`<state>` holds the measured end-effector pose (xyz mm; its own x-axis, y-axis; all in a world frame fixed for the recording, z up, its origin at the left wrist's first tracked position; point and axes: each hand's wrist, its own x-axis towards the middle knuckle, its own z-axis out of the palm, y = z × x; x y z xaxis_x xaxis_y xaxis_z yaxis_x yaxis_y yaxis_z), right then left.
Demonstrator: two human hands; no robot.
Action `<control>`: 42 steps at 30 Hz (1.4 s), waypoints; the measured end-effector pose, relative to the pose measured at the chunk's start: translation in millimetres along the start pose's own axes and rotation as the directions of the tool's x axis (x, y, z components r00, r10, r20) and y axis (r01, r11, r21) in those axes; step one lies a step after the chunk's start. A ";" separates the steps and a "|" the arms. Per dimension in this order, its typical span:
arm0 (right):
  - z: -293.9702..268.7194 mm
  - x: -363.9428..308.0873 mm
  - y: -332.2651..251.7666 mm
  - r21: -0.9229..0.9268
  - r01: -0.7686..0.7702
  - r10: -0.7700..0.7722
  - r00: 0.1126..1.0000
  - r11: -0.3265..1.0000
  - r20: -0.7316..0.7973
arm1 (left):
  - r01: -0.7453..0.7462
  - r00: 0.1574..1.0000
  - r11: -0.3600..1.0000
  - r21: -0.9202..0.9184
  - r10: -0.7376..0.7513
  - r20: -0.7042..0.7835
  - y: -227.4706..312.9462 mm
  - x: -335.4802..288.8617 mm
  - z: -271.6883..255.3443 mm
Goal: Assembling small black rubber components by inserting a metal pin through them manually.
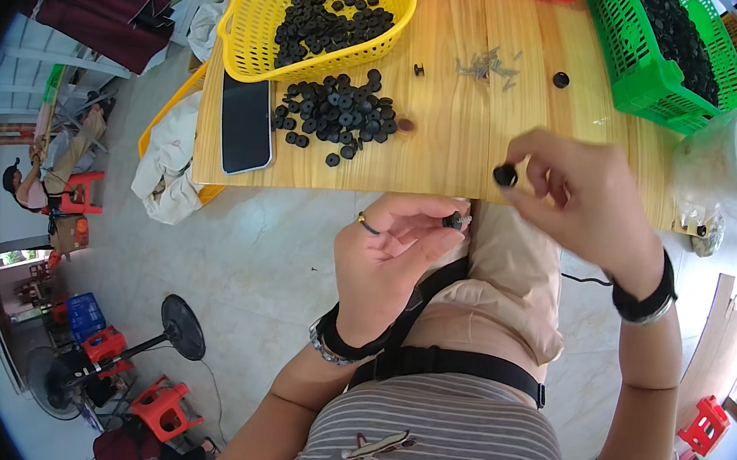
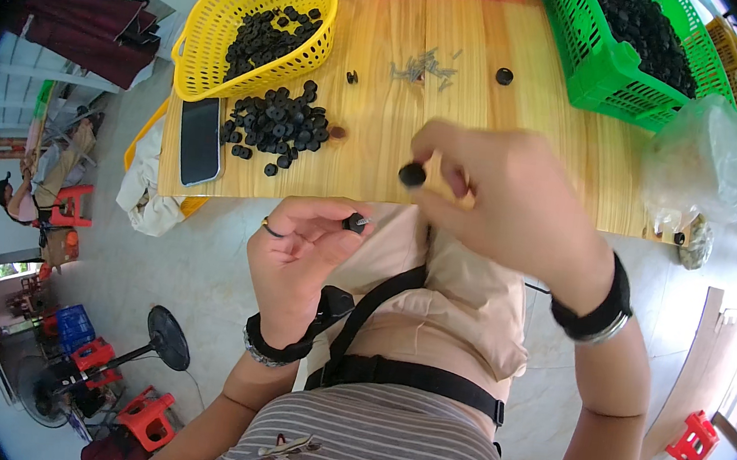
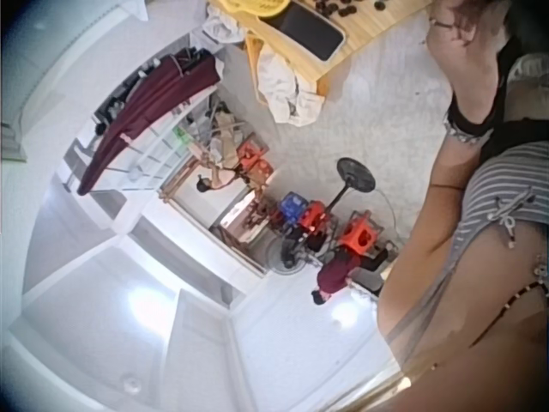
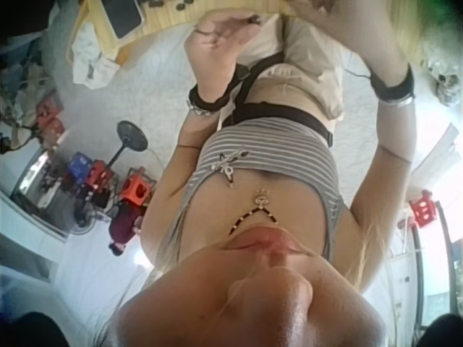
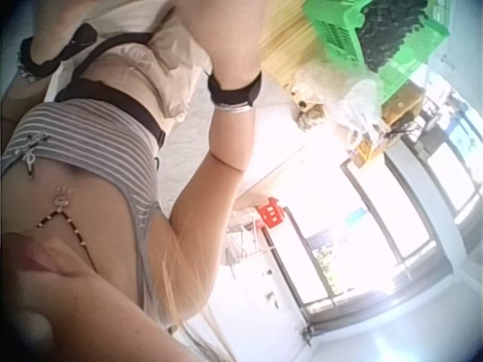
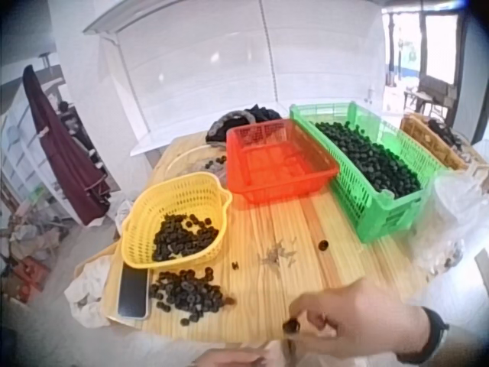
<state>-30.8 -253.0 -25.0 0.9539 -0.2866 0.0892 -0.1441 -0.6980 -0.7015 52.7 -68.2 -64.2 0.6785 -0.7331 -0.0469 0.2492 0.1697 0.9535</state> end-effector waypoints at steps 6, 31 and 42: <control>13.3 -19.3 -11.6 -0.047 0.178 -0.175 0.983 0.983 0.059 | -0.148 0.989 0.971 0.189 0.141 0.048 3.2 0.4 6.7; 36.0 -39.2 -1.2 0.636 0.073 -0.040 0.997 0.768 -0.067 | -0.349 0.936 0.813 0.466 0.325 0.134 19.7 -9.5 10.6; 33.6 -40.7 -0.2 0.637 0.053 -0.033 0.998 0.769 -0.044 | -0.398 0.911 0.678 0.618 0.369 0.183 24.0 -8.2 15.4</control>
<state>-60.7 -219.2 -52.3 0.9456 -0.2922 0.1432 0.1076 -0.1344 -0.9851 42.6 -68.2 -36.3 0.5840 -0.7257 0.3636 -0.5282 0.0003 0.8491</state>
